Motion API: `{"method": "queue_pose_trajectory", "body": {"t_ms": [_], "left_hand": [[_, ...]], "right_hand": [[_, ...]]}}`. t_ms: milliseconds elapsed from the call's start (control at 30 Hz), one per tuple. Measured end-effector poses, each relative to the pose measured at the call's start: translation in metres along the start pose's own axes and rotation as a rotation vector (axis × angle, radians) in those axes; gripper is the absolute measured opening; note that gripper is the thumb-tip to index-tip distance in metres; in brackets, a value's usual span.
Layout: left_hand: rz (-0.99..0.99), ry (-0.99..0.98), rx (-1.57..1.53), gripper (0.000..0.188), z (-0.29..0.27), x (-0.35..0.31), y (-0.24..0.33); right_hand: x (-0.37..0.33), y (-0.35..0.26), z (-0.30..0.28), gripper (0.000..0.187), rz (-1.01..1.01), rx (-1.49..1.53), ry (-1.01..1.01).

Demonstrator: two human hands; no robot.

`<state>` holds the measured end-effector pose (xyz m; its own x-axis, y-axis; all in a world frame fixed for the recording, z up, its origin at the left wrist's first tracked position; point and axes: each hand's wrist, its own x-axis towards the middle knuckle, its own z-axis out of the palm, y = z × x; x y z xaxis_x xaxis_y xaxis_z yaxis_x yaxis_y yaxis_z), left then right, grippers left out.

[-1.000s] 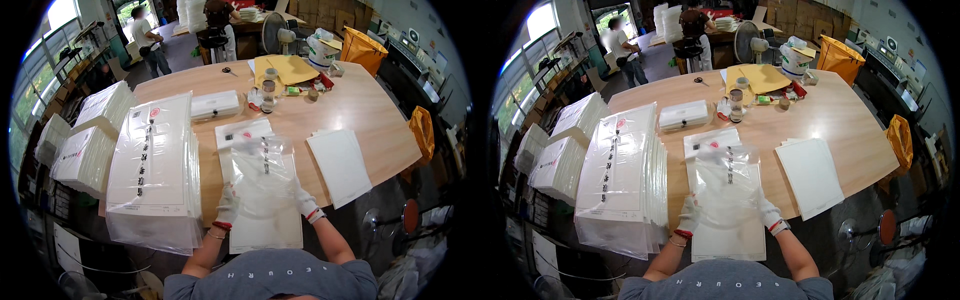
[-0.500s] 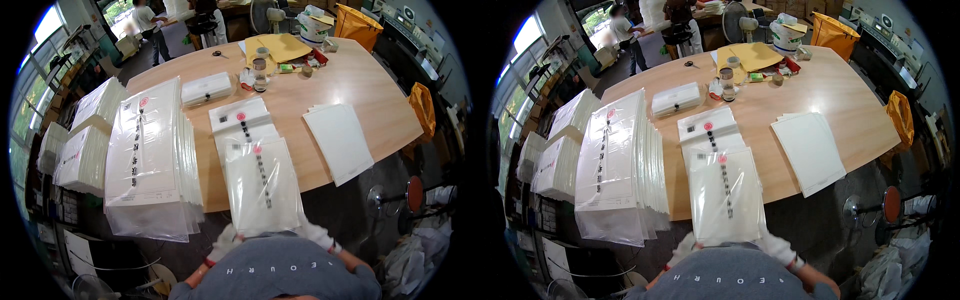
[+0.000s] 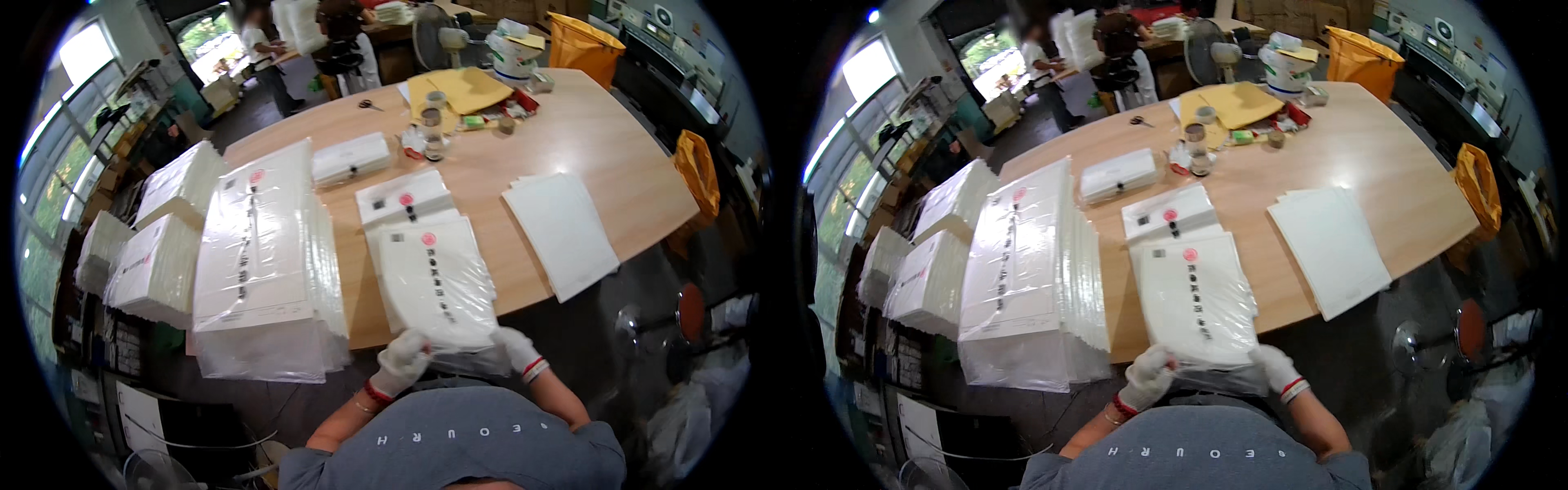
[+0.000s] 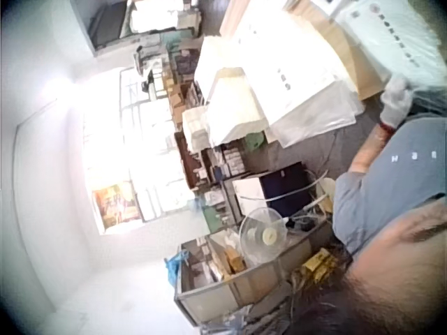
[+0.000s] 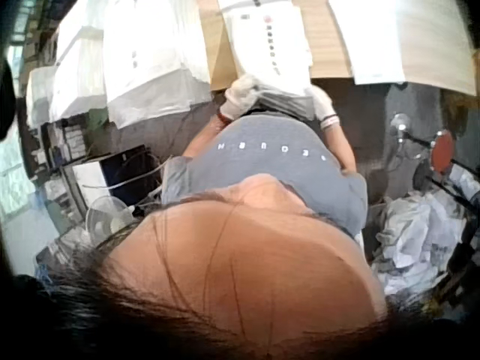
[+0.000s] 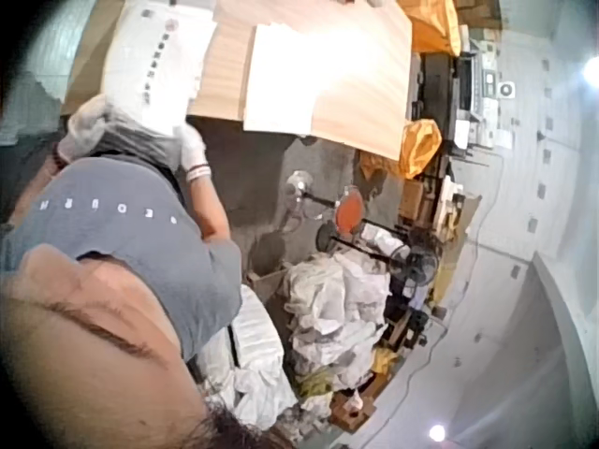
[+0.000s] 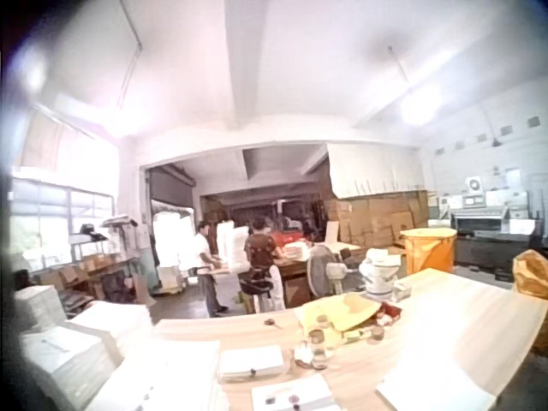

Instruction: The person repeatedly places stacks of white paper into clear plastic sleeves at a table. They handle the sleeves and paper by hand, aligning and inserting the paper, then stacking the completed packages. Other people are visible in the background working at the same table.

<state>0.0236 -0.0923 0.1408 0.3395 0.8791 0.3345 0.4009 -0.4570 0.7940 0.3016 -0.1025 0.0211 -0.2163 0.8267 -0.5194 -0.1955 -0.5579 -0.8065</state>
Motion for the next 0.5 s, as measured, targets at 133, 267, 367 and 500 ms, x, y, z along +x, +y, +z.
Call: {"method": "queue_pose_trajectory", "body": {"t_ms": [133,267,367,500], "left_hand": [[0.328,0.079,0.212,0.006,-0.063,0.023,0.066],[0.183,0.398,-0.313,0.018,-0.122,-0.027,0.075],[0.459,0.929,-0.317,0.015,-0.174,-0.042,0.054],[0.174,1.375,-0.329,0.015,-0.255,-0.079,-0.044]], "right_hand": [[-0.015,-0.052,0.087,0.041,-0.196,0.422,-0.198],[0.009,-0.116,0.156,0.044,-0.391,0.252,-0.286],[-0.009,-0.163,0.218,0.041,-0.437,0.112,-0.679],[-0.002,-0.135,0.276,0.037,0.003,0.004,-0.948]]}}
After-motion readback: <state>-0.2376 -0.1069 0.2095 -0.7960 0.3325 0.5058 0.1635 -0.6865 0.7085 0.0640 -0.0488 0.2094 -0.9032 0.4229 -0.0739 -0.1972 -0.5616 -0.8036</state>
